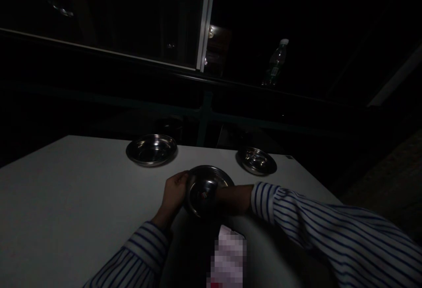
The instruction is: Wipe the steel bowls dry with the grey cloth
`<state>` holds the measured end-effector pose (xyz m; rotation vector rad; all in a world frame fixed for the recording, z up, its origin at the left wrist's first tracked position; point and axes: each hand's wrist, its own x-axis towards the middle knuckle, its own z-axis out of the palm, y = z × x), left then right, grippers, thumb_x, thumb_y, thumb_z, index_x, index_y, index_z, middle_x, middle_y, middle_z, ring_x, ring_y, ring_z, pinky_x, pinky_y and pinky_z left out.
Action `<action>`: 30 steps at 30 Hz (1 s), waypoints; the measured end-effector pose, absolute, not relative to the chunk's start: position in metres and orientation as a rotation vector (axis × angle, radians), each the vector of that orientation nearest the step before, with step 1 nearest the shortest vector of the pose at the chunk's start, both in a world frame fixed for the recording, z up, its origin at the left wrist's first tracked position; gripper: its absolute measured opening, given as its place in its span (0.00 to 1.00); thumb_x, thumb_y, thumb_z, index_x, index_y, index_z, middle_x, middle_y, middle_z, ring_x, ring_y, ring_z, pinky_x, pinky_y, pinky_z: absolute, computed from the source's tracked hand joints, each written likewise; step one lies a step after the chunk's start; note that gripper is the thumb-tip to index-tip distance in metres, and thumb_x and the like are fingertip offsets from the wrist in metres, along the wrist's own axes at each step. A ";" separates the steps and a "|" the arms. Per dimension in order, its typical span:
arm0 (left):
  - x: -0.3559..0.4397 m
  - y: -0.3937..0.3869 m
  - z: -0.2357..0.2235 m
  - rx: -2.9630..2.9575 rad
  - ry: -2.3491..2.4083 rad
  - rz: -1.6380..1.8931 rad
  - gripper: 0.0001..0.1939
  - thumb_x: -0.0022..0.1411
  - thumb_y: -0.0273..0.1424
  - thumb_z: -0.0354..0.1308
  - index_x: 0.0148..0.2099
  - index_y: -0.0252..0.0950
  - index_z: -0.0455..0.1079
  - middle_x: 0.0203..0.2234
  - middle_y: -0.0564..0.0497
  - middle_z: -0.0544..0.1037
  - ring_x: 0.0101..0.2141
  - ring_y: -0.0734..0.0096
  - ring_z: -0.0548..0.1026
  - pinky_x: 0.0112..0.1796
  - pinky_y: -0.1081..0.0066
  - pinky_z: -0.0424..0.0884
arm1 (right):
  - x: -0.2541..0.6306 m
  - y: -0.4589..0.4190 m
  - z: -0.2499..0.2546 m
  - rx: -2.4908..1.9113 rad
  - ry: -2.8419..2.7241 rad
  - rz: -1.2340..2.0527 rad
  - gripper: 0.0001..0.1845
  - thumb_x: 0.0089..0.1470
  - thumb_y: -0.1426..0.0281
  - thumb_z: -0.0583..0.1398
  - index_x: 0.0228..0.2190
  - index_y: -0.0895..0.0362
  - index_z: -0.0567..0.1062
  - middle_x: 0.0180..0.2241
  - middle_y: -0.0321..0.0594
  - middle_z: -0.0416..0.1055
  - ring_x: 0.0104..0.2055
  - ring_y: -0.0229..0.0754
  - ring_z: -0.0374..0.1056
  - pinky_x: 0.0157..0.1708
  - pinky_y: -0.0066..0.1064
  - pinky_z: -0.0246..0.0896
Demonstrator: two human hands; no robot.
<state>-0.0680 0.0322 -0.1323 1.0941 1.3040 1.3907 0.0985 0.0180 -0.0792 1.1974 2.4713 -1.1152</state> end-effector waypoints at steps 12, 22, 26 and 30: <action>-0.068 0.027 -0.125 1.152 1.207 1.319 0.18 0.51 0.36 0.55 0.41 0.31 0.75 0.33 0.44 0.80 0.35 0.59 0.77 0.38 0.64 0.70 | 0.125 0.053 -0.072 1.121 2.638 -0.248 0.08 0.50 0.81 0.56 0.29 0.63 0.75 0.35 0.47 0.71 0.45 0.47 0.65 0.43 0.43 0.61; -0.075 0.031 -0.135 1.128 1.197 1.336 0.25 0.51 0.43 0.54 0.44 0.29 0.72 0.36 0.41 0.79 0.36 0.59 0.76 0.39 0.64 0.69 | 0.061 0.059 -0.089 0.629 2.875 0.242 0.11 0.58 0.72 0.51 0.40 0.57 0.71 0.46 0.45 0.65 0.48 0.42 0.58 0.38 0.32 0.60; -0.074 0.030 -0.136 1.071 1.155 1.311 0.27 0.49 0.46 0.56 0.44 0.29 0.73 0.33 0.42 0.80 0.34 0.59 0.77 0.36 0.63 0.70 | 0.073 0.064 -0.084 0.715 2.897 0.277 0.10 0.58 0.71 0.51 0.40 0.55 0.70 0.45 0.44 0.65 0.47 0.42 0.59 0.37 0.32 0.60; -0.069 0.029 -0.131 1.055 1.166 1.353 0.25 0.50 0.46 0.56 0.42 0.30 0.74 0.33 0.41 0.80 0.35 0.58 0.77 0.39 0.62 0.69 | 0.086 0.076 -0.077 1.092 2.854 0.303 0.13 0.57 0.77 0.49 0.42 0.63 0.69 0.44 0.56 0.64 0.47 0.51 0.60 0.34 0.39 0.62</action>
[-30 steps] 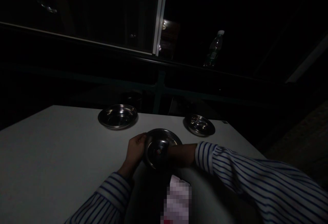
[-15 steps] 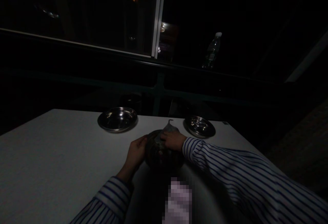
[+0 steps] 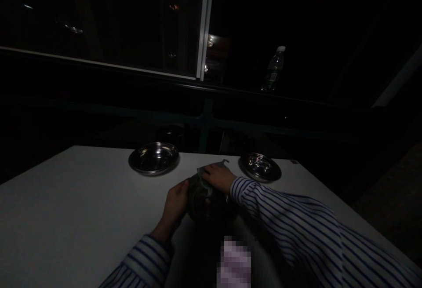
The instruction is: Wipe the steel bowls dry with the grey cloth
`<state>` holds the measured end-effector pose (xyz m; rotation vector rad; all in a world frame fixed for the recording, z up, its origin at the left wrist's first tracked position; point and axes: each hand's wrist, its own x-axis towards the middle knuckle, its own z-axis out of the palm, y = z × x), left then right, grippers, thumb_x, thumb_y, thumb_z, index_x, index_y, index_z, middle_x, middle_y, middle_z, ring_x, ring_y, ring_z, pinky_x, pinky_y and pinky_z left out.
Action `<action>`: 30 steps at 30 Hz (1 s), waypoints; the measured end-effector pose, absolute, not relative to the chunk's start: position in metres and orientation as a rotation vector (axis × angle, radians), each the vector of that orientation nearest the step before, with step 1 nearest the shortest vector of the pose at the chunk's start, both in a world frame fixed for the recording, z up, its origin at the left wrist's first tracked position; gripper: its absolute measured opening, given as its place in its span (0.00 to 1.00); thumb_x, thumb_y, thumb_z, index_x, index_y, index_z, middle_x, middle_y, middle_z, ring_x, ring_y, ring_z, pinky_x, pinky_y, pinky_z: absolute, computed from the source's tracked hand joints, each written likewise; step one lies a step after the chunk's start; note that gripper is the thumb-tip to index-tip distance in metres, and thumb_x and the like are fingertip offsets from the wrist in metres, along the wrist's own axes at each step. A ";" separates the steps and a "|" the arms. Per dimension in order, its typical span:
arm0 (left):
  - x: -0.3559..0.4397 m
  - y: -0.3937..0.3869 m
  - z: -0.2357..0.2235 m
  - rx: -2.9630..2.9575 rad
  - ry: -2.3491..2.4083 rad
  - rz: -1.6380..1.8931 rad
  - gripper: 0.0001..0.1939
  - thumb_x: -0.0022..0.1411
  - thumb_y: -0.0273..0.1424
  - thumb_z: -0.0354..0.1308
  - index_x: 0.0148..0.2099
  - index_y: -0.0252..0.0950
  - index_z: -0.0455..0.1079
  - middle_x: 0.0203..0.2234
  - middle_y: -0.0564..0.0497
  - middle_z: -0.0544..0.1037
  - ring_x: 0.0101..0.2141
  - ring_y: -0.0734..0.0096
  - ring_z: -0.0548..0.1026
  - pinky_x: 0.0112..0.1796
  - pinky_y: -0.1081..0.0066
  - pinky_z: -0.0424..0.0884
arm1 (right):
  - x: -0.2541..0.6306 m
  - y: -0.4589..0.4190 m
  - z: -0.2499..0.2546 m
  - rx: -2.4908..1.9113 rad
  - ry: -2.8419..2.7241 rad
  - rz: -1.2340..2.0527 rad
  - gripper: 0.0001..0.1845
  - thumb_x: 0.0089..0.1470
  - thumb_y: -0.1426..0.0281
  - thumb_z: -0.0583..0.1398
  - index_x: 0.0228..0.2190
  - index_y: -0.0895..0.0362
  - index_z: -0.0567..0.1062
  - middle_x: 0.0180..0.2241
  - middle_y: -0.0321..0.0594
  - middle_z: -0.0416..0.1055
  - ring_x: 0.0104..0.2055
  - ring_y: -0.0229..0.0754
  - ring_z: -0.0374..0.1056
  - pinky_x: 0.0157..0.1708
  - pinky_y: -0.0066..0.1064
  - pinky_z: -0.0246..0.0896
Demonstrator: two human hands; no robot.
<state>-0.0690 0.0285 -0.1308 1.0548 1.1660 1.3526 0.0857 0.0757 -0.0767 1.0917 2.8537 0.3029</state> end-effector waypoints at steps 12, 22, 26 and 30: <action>-0.070 0.030 -0.139 1.076 1.178 1.402 0.24 0.53 0.44 0.53 0.43 0.29 0.73 0.35 0.41 0.79 0.35 0.59 0.76 0.39 0.62 0.69 | 0.055 0.068 -0.086 1.565 2.841 -0.046 0.15 0.55 0.77 0.49 0.45 0.67 0.65 0.42 0.55 0.66 0.42 0.46 0.66 0.39 0.37 0.60; -0.069 0.030 -0.141 1.083 1.167 1.422 0.22 0.55 0.42 0.52 0.44 0.30 0.73 0.36 0.42 0.79 0.36 0.61 0.76 0.41 0.63 0.68 | 0.043 0.064 -0.089 1.753 2.799 -0.259 0.11 0.57 0.73 0.51 0.40 0.64 0.68 0.39 0.45 0.69 0.41 0.41 0.66 0.40 0.36 0.60; -0.069 0.031 -0.141 1.084 1.208 1.426 0.21 0.55 0.41 0.51 0.43 0.31 0.73 0.37 0.42 0.79 0.36 0.61 0.76 0.42 0.63 0.67 | 0.040 0.064 -0.087 1.621 2.858 -0.367 0.08 0.52 0.74 0.55 0.36 0.61 0.70 0.37 0.41 0.71 0.40 0.39 0.66 0.38 0.31 0.60; -0.068 0.029 -0.139 1.090 1.185 1.407 0.20 0.56 0.40 0.51 0.44 0.32 0.72 0.38 0.43 0.79 0.37 0.63 0.76 0.41 0.65 0.68 | 0.039 0.066 -0.086 1.757 2.824 -0.361 0.10 0.54 0.76 0.52 0.38 0.64 0.69 0.39 0.47 0.70 0.40 0.41 0.66 0.37 0.32 0.59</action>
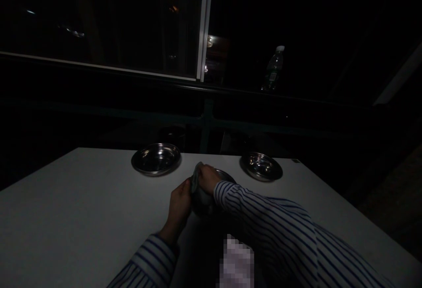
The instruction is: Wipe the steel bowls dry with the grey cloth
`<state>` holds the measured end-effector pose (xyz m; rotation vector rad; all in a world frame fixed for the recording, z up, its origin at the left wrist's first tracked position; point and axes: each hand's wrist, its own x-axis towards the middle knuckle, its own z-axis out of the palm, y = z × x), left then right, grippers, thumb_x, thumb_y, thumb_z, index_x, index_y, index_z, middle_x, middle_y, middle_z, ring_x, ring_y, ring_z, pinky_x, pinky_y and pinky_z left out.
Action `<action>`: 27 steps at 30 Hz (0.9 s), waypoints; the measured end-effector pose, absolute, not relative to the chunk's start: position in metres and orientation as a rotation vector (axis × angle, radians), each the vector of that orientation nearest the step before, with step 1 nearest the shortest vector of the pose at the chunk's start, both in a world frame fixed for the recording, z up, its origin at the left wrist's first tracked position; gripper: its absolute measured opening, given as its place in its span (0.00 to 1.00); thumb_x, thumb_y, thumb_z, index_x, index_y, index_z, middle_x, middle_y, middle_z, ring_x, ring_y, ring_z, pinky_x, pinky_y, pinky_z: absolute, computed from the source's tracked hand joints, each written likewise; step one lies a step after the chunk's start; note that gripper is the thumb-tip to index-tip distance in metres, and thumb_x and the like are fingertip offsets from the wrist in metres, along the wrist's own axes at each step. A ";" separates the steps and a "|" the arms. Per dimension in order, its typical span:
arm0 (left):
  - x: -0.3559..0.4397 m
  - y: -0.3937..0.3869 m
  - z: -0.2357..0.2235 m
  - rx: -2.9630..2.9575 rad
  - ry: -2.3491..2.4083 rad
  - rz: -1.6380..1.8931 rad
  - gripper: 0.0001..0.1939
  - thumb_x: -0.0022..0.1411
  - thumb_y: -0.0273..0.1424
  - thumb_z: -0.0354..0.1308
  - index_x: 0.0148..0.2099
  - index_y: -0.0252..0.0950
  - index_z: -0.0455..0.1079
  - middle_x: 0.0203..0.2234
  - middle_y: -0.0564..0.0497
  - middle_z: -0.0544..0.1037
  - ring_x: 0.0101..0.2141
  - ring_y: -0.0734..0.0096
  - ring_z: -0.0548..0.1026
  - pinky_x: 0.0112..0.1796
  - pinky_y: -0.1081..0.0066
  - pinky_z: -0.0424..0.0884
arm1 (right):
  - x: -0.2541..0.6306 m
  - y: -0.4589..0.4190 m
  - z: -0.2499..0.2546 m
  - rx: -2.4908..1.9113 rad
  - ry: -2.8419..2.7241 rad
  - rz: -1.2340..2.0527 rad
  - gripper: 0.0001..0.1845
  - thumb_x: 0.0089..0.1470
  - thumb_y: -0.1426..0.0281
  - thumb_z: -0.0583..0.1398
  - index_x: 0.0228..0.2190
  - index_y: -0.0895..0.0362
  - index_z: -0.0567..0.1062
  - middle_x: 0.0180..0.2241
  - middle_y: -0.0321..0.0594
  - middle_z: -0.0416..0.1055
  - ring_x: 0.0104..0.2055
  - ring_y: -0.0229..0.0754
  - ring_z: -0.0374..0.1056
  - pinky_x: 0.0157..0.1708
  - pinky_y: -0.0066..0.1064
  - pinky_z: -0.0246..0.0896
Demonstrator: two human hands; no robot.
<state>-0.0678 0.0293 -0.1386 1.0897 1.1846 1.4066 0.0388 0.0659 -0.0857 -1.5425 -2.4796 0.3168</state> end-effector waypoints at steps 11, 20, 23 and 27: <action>-0.067 0.031 -0.144 1.095 1.217 1.444 0.22 0.54 0.43 0.51 0.42 0.31 0.73 0.35 0.43 0.79 0.35 0.62 0.76 0.38 0.65 0.68 | 0.038 0.072 -0.091 -1.554 -2.445 0.459 0.09 0.56 0.67 0.56 0.32 0.61 0.70 0.31 0.37 0.69 0.33 0.36 0.66 0.35 0.32 0.62; -0.066 0.027 -0.138 1.088 1.253 1.442 0.20 0.55 0.41 0.50 0.42 0.32 0.73 0.36 0.44 0.79 0.35 0.62 0.75 0.40 0.65 0.67 | 0.039 0.074 -0.098 -1.549 -2.379 0.495 0.07 0.55 0.69 0.57 0.33 0.61 0.70 0.31 0.36 0.69 0.34 0.36 0.66 0.35 0.31 0.62; -0.065 0.027 -0.137 1.079 1.236 1.446 0.21 0.55 0.41 0.50 0.43 0.31 0.73 0.37 0.42 0.79 0.36 0.61 0.75 0.40 0.64 0.67 | 0.039 0.079 -0.096 -1.620 -2.304 0.475 0.06 0.55 0.71 0.55 0.34 0.62 0.69 0.33 0.38 0.68 0.35 0.37 0.65 0.36 0.32 0.61; -0.064 0.027 -0.136 1.076 1.258 1.453 0.20 0.56 0.40 0.50 0.41 0.31 0.73 0.36 0.43 0.79 0.36 0.62 0.75 0.39 0.65 0.68 | 0.033 0.078 -0.093 -1.645 -2.245 0.458 0.10 0.54 0.74 0.54 0.39 0.62 0.67 0.38 0.42 0.67 0.38 0.38 0.64 0.37 0.32 0.60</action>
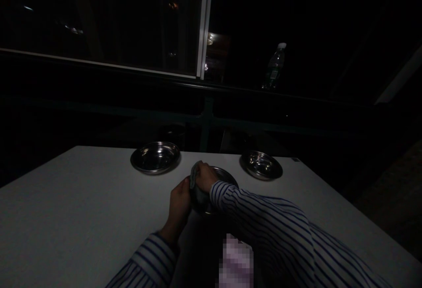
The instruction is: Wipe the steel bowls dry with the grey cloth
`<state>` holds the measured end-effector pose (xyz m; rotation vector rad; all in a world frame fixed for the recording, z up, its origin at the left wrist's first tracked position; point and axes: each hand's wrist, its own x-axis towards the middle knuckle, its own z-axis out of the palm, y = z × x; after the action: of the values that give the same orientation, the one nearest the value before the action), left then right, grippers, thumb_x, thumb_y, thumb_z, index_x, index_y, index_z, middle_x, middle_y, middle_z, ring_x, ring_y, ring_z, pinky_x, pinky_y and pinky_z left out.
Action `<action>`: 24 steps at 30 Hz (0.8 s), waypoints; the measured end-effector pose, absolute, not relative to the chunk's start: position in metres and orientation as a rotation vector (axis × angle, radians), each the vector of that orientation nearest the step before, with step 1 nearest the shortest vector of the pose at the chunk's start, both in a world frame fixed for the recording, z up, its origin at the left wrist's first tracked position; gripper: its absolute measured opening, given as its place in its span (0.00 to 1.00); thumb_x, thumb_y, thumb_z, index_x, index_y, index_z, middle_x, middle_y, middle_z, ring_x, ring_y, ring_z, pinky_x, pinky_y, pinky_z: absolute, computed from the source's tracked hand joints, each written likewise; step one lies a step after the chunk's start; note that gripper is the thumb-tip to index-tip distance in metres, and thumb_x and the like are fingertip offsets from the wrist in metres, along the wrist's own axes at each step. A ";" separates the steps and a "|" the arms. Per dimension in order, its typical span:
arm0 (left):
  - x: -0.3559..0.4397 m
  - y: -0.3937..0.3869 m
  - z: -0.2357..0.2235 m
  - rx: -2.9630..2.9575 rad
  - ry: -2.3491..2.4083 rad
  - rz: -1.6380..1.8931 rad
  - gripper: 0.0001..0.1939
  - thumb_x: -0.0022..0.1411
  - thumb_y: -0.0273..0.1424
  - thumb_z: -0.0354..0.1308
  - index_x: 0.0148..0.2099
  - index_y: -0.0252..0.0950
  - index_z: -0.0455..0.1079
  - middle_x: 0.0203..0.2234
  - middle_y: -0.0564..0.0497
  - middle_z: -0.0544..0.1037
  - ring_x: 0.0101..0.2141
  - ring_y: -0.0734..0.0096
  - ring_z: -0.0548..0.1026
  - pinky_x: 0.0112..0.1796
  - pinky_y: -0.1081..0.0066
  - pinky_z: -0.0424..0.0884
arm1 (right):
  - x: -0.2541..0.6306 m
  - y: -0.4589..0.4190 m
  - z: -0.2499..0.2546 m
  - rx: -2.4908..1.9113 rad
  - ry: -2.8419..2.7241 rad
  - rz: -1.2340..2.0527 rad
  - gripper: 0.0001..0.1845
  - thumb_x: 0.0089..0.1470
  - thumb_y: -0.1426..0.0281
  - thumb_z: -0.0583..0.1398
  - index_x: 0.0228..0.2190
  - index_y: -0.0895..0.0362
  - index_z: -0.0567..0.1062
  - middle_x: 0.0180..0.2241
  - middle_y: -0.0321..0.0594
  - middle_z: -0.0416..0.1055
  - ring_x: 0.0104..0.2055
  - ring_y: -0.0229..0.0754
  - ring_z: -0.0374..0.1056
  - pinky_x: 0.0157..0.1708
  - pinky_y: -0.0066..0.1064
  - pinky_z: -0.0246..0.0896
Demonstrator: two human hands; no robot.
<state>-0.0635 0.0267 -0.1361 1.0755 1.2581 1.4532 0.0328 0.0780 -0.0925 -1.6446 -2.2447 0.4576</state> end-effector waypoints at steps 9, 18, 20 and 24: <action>-0.064 0.027 -0.139 0.952 1.337 1.560 0.22 0.55 0.44 0.49 0.35 0.29 0.73 0.29 0.42 0.79 0.30 0.62 0.75 0.33 0.65 0.68 | 0.026 0.049 -0.097 -1.416 -2.527 0.603 0.06 0.47 0.76 0.58 0.32 0.60 0.69 0.30 0.37 0.70 0.31 0.34 0.65 0.28 0.21 0.56; -0.065 0.024 -0.131 1.007 1.334 1.529 0.18 0.56 0.36 0.49 0.41 0.31 0.74 0.35 0.42 0.79 0.36 0.61 0.75 0.39 0.64 0.68 | 0.048 0.086 -0.077 -1.868 -2.346 0.087 0.17 0.55 0.74 0.54 0.47 0.62 0.63 0.48 0.47 0.62 0.46 0.45 0.63 0.43 0.41 0.61; -0.066 0.025 -0.132 0.990 1.316 1.524 0.19 0.55 0.37 0.50 0.41 0.30 0.74 0.34 0.42 0.79 0.35 0.60 0.75 0.38 0.64 0.68 | 0.054 0.087 -0.075 -1.871 -2.387 0.016 0.16 0.56 0.74 0.54 0.47 0.62 0.64 0.47 0.48 0.62 0.46 0.46 0.62 0.42 0.41 0.61; -0.067 0.028 -0.134 0.970 1.260 1.494 0.20 0.54 0.39 0.51 0.41 0.29 0.73 0.33 0.42 0.79 0.32 0.61 0.76 0.36 0.64 0.69 | 0.045 0.078 -0.076 -1.544 -2.675 -0.049 0.15 0.56 0.73 0.51 0.45 0.58 0.68 0.49 0.45 0.60 0.50 0.45 0.59 0.46 0.36 0.58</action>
<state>-0.0667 0.0285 -0.1341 0.9701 1.2603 1.4937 0.0445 0.0781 -0.0762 -1.5443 -2.6747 -0.0488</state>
